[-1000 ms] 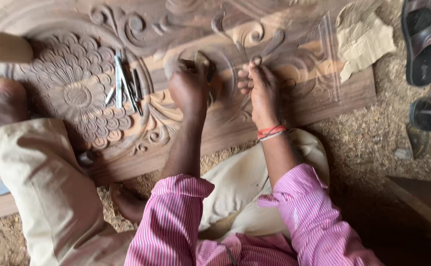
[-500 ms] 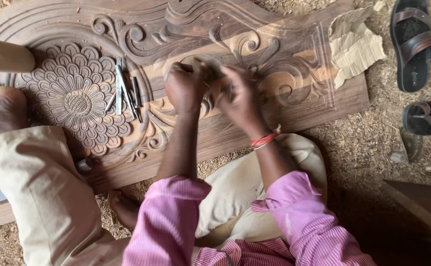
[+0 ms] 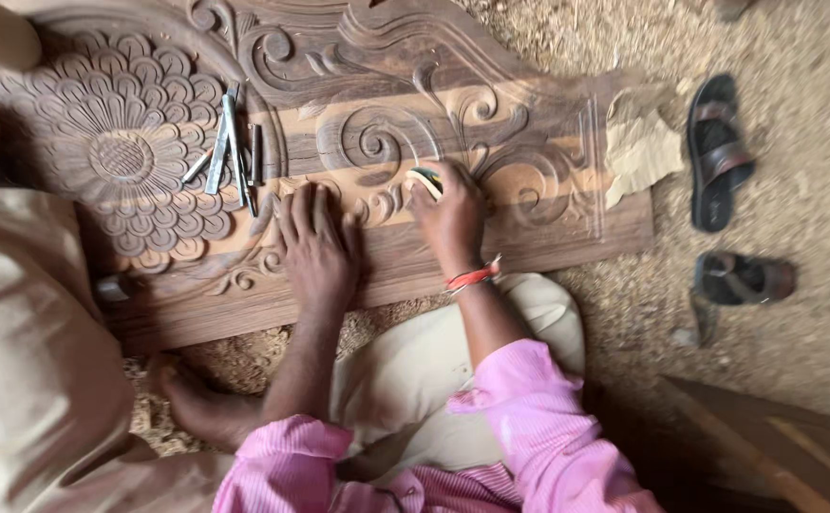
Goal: The person sits on the floor and uses a sanding block to smooth the surface of a carved wooden panel. They systematically rub the sanding block over the intricate floral and scroll patterns, focusing on different sections of the wood.
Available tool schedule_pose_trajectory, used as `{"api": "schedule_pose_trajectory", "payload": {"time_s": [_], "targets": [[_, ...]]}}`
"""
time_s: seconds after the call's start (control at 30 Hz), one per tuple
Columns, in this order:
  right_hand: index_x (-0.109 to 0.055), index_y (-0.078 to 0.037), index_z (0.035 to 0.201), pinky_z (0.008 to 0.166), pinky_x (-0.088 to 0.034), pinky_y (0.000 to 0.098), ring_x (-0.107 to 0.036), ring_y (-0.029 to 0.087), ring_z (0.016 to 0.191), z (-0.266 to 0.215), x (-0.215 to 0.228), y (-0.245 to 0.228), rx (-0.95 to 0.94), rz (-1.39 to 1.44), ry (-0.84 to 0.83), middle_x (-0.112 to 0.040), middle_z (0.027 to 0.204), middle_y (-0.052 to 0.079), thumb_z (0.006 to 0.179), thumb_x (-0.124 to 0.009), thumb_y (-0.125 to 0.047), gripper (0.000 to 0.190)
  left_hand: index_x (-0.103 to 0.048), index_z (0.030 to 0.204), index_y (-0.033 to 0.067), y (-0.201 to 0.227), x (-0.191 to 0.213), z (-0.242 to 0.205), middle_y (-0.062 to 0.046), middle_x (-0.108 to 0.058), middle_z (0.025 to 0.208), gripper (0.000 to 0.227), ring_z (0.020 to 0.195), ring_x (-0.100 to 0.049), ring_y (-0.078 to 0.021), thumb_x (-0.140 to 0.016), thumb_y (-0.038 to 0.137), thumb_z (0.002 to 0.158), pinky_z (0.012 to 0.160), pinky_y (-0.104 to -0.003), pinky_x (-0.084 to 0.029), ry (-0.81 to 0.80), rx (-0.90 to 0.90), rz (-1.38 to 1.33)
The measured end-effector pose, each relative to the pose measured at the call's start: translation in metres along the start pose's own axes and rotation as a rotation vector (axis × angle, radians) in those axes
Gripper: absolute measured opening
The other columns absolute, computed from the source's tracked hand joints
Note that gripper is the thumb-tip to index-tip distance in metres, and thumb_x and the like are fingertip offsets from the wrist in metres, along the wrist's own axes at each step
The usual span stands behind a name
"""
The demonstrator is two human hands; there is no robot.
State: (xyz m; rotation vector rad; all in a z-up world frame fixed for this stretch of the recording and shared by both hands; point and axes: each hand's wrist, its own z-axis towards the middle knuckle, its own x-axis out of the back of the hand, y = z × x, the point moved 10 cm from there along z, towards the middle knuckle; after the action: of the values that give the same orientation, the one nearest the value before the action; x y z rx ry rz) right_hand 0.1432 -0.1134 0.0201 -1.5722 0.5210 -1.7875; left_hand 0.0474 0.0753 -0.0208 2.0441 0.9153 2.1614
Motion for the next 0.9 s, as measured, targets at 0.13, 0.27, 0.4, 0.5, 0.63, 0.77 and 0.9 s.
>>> {"api": "schedule_pose_trajectory", "payload": {"time_s": [0.13, 0.27, 0.4, 0.5, 0.63, 0.77, 0.9], "targets": [[-0.072, -0.007, 0.102, 0.085, -0.055, 0.0445, -0.073, 0.033, 0.09, 0.0, 0.001, -0.009, 0.095, -0.171, 0.124, -0.076, 0.099, 0.013, 0.083, -0.079, -0.009, 0.02, -0.044, 0.152, 0.0099, -0.001, -0.011, 0.0, -0.016, -0.038, 0.16, 0.063, 0.148, -0.025, -0.0398, -0.037, 0.052, 0.106, 0.119, -0.056, -0.015, 0.004, -0.062, 0.119], [-0.074, -0.006, 0.104, 0.079, -0.059, 0.0388, -0.076, 0.028, 0.087, 0.038, -0.013, 0.0, 0.03, -0.001, 0.156, -0.077, 0.098, 0.013, 0.086, -0.079, -0.01, 0.019, -0.042, 0.155, 0.0095, -0.003, -0.017, 0.003, -0.016, -0.035, 0.161, 0.064, 0.15, -0.024, -0.0392, -0.037, 0.052, 0.107, 0.122, -0.057, -0.013, -0.085, -0.025, 0.05], [-0.074, -0.005, 0.104, 0.075, -0.061, 0.0358, -0.079, 0.024, 0.084, 0.038, -0.019, 0.02, -0.012, 0.043, 0.07, -0.079, 0.096, 0.014, 0.089, -0.081, -0.012, 0.018, -0.042, 0.155, 0.009, -0.003, -0.014, 0.002, -0.016, -0.035, 0.161, 0.064, 0.15, -0.024, -0.0383, -0.037, 0.052, 0.107, 0.122, -0.057, -0.013, -0.077, -0.051, 0.071], [-0.073, -0.005, 0.106, 0.074, -0.061, 0.0358, -0.078, 0.024, 0.087, 0.043, -0.018, 0.022, 0.006, -0.059, 0.045, -0.079, 0.098, 0.014, 0.086, -0.081, -0.012, 0.023, -0.044, 0.154, 0.0092, -0.002, -0.01, 0.002, -0.015, -0.036, 0.16, 0.063, 0.15, -0.026, -0.0373, -0.037, 0.051, 0.107, 0.123, -0.056, -0.014, -0.07, -0.055, 0.043], [-0.073, -0.005, 0.099, 0.071, -0.059, 0.0375, -0.078, 0.026, 0.081, 0.059, -0.031, 0.026, -0.054, -0.148, 0.074, -0.079, 0.093, 0.015, 0.083, -0.084, -0.017, 0.023, -0.045, 0.154, 0.0088, -0.003, -0.008, 0.002, -0.015, -0.037, 0.159, 0.063, 0.15, -0.026, -0.0363, -0.037, 0.051, 0.107, 0.123, -0.056, -0.013, -0.047, -0.057, 0.031], [-0.071, -0.004, 0.102, 0.077, -0.058, 0.0401, -0.075, 0.031, 0.088, 0.061, -0.04, 0.007, 0.157, -0.188, 0.056, -0.077, 0.097, 0.015, 0.086, -0.083, -0.016, 0.023, -0.044, 0.155, 0.0087, -0.004, -0.014, -0.001, -0.015, -0.037, 0.161, 0.064, 0.151, -0.025, -0.0368, -0.037, 0.051, 0.108, 0.123, -0.056, -0.014, -0.056, -0.059, 0.019], [-0.071, -0.001, 0.108, 0.078, -0.058, 0.0408, -0.073, 0.033, 0.091, 0.065, -0.034, -0.002, 0.224, -0.182, 0.01, -0.075, 0.102, 0.018, 0.086, -0.08, -0.013, 0.027, -0.042, 0.155, 0.0099, -0.001, -0.009, 0.005, -0.015, -0.037, 0.159, 0.064, 0.15, -0.025, -0.0366, -0.037, 0.052, 0.107, 0.123, -0.057, -0.013, -0.053, -0.074, 0.047]]}}
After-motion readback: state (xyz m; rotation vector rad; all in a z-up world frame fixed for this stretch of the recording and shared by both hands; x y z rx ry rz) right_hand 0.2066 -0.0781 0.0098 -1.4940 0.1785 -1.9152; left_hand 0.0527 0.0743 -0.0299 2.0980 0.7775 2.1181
